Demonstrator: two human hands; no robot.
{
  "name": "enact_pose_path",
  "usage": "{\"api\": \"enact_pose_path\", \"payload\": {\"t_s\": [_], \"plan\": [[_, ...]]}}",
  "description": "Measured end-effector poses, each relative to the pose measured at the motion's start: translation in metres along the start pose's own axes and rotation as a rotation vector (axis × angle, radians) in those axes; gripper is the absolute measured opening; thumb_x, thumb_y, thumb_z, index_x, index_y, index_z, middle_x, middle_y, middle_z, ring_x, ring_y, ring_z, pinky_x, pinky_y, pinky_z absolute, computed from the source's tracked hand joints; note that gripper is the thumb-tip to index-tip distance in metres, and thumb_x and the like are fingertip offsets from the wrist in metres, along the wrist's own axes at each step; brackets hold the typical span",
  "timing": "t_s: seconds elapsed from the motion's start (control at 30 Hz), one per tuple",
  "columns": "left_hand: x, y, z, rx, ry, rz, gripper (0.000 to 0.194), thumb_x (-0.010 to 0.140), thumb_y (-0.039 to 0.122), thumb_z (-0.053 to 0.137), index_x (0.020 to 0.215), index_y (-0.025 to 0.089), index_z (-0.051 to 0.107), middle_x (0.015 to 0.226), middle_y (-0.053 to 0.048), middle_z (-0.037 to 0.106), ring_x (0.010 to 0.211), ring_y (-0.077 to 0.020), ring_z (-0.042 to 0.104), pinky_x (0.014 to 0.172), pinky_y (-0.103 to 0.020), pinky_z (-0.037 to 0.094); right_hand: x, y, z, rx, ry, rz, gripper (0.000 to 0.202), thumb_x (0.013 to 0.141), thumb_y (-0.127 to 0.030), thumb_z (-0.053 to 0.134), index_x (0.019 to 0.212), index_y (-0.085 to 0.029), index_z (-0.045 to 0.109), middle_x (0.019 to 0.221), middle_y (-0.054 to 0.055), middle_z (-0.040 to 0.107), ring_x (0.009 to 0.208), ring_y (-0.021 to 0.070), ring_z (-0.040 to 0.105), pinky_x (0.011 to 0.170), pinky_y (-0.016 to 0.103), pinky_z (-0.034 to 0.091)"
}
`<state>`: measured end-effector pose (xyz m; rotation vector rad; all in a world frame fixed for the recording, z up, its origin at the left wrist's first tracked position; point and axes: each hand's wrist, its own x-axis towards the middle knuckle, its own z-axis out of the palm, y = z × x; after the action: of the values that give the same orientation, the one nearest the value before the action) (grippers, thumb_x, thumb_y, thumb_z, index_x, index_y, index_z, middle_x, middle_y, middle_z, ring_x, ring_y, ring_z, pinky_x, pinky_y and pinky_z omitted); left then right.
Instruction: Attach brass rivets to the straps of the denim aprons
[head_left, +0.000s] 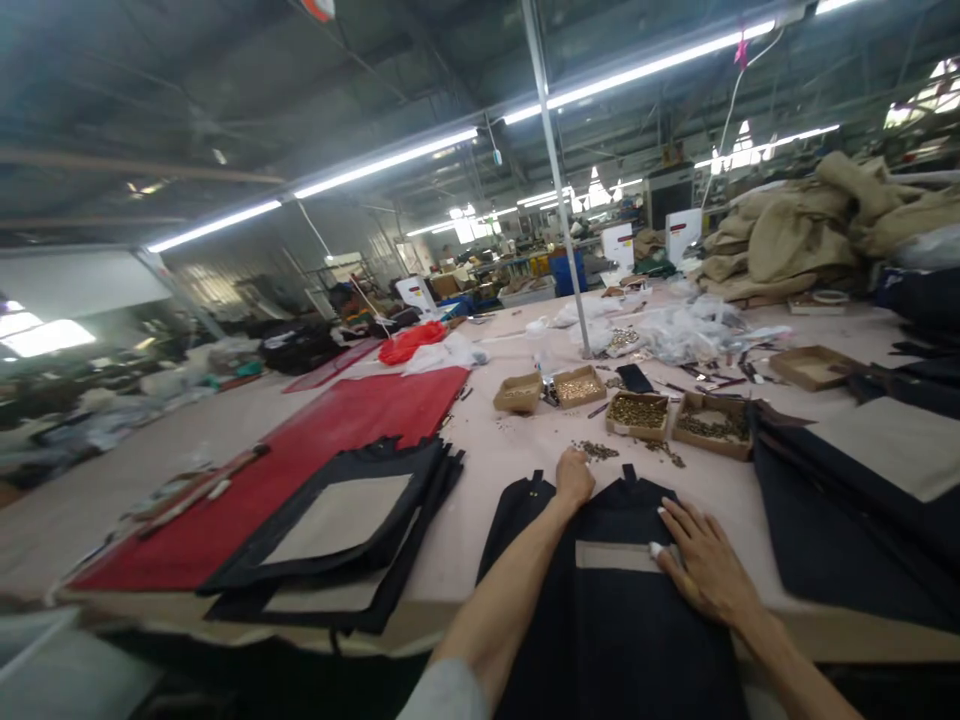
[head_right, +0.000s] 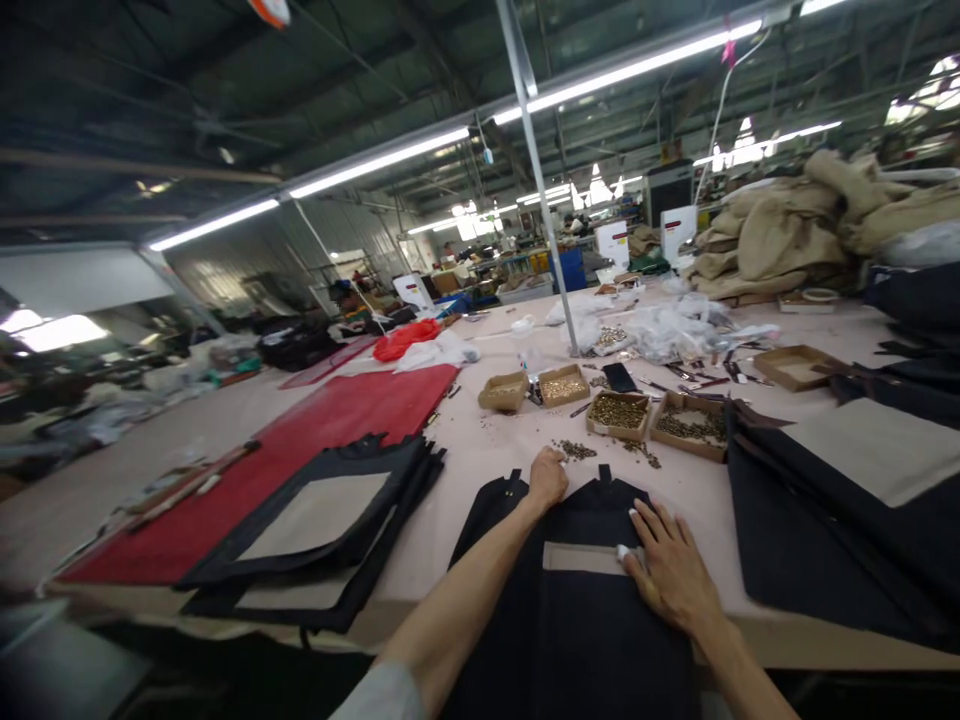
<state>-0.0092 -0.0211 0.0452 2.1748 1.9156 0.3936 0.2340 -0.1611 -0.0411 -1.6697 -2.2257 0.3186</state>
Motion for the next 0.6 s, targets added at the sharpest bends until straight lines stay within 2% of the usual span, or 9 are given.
{"api": "enact_pose_path", "payload": {"t_s": [0.13,0.33,0.5,0.6], "plan": [[0.021,-0.006,0.004,0.049,-0.038,0.022,0.033,0.080,0.005,0.055,0.104,0.009,0.078,0.115,-0.020,0.071,0.114,-0.0286,0.062,0.107,-0.039,0.046,0.003,-0.002,0.006,0.008,0.017,0.000,0.070,0.099,-0.056,0.039,0.159,-0.021,0.046,0.171,0.005,0.030,0.159,0.0323,0.022,0.128,0.057,0.019],[0.029,-0.022,0.004,-0.008,-0.019,-0.005,0.038,0.075,0.008,0.057,0.105,0.013,0.079,0.116,-0.016,0.074,0.115,-0.0300,0.065,0.109,-0.042,0.047,0.015,0.002,0.019,0.017,0.007,-0.002,0.068,0.096,-0.058,0.043,0.156,-0.027,0.050,0.168,0.002,0.033,0.157,0.0352,0.029,0.127,0.058,0.027],[0.035,-0.018,-0.005,0.048,-0.050,-0.102,0.045,0.071,0.006,0.059,0.111,0.013,0.077,0.120,-0.016,0.075,0.120,-0.0304,0.065,0.110,-0.038,0.047,0.020,0.007,0.026,0.037,0.047,-0.016,0.067,0.094,-0.058,0.049,0.154,-0.030,0.053,0.166,0.003,0.036,0.155,0.0382,0.032,0.124,0.061,0.032],[0.039,-0.017,-0.001,0.127,-0.093,-0.145,0.049,0.069,0.005,0.063,0.117,0.012,0.073,0.121,-0.017,0.074,0.118,-0.0318,0.066,0.105,-0.038,0.049,0.021,0.009,0.030,0.035,0.040,-0.004,0.066,0.093,-0.057,0.050,0.152,-0.028,0.056,0.165,0.005,0.039,0.153,0.0392,0.034,0.123,0.062,0.034]]}}
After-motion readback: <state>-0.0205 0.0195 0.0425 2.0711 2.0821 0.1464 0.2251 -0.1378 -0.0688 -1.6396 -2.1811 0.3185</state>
